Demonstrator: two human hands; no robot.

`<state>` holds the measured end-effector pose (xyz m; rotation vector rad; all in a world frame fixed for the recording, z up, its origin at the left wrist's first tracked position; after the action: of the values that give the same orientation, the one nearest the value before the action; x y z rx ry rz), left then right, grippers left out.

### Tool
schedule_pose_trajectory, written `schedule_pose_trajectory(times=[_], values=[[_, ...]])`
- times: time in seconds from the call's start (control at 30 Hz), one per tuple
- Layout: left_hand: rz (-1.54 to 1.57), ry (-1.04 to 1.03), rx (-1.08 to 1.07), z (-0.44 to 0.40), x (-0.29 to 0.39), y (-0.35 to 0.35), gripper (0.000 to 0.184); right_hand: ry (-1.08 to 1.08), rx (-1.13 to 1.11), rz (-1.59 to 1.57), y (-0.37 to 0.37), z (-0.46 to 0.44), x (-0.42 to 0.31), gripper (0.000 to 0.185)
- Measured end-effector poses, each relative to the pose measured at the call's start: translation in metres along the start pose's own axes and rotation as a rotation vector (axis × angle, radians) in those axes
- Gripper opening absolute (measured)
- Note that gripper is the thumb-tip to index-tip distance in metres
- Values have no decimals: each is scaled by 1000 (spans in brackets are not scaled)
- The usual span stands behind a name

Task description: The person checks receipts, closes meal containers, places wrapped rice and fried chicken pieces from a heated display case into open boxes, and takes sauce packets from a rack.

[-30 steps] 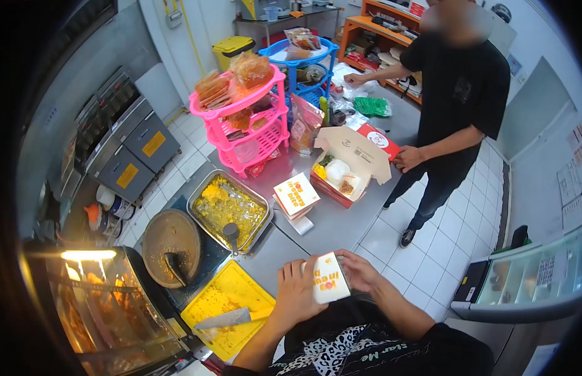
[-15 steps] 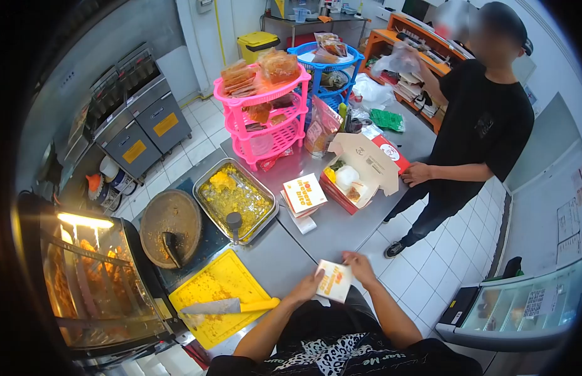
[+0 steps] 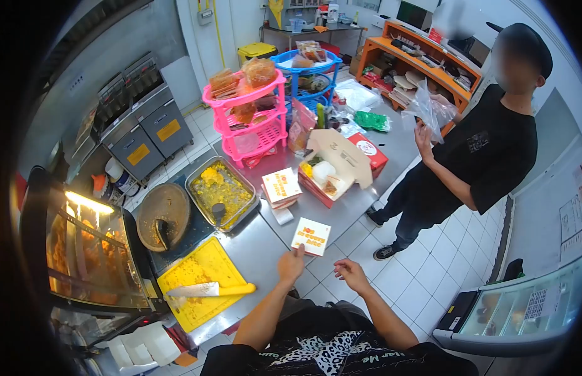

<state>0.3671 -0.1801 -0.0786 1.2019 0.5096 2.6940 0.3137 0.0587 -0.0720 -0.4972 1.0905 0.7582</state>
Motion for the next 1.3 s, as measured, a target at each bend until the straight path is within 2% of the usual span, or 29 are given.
schedule_pose_trajectory(times=[0.03, 0.13, 0.23, 0.33, 0.43, 0.53, 0.63, 0.73, 0.77, 0.83, 0.87, 0.9, 0.97, 1.03, 1.07, 1.1, 1.17, 1.3], values=[[-212, -25, 144, 21, 26, 13, 55, 8, -22, 16, 4, 11, 6, 23], [-686, -696, 422, 67, 94, 7, 39, 16, -47, 74, 27, 43, 17, 23], [-1070, -930, 539, 31, 82, -25, 46, 18, -27, 175, 52, 78, 32, 23], [-976, -777, 473, 15, 97, -26, 46, 19, -25, 244, 81, 116, 68, 24], [-959, -461, 540, -6, 101, -32, 50, -77, -36, 209, 99, 146, 106, 25], [-1030, -365, 642, -18, 102, -39, 52, -126, -57, 226, 114, 158, 122, 25], [-880, -335, 568, -15, 103, -37, 56, -120, -70, 245, 117, 169, 128, 24], [-769, -575, 892, 51, 118, -43, 59, -65, -80, 230, 114, 166, 125, 24], [-720, -637, 847, 71, 116, -48, 64, -75, -93, 214, 111, 163, 123, 25], [-490, -581, 532, 95, 85, -68, 54, -78, -124, 225, 103, 147, 120, 29], [-528, -568, 438, 105, 61, -82, 45, -82, -133, 231, 99, 137, 117, 31], [-567, -556, 342, 117, 31, -97, 37, -21, -130, 396, 95, 124, 103, 37], [-472, -478, 295, 146, -40, -120, 25, 153, -111, 653, 82, 80, 53, 47], [-169, -429, 323, 193, -96, -124, 23, 310, -74, 717, 69, 19, 1, 59], [-122, -307, 371, 216, -123, -124, 23, 372, -59, 787, 49, 7, -59, 64], [-78, -190, 420, 233, -150, -122, 23, 423, -17, 825, 38, -25, -83, 67], [117, -96, 550, 261, -205, -122, 23, 425, 49, 866, 9, -74, -122, 83], [270, 64, 550, 288, -258, -110, 26, -34, 188, 1099, -42, -142, -123, 106]])
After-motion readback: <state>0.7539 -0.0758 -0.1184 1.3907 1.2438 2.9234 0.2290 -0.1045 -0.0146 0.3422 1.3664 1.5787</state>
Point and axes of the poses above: each hand's wrist, its own z-axis away from the middle knuckle, its own y-axis out of the back of the hand, x = y × z, the point moved 6 cm from there along -z, towards the middle knuckle, and after that the axes turned 14 degrees about -x, right-handed, at the moved point
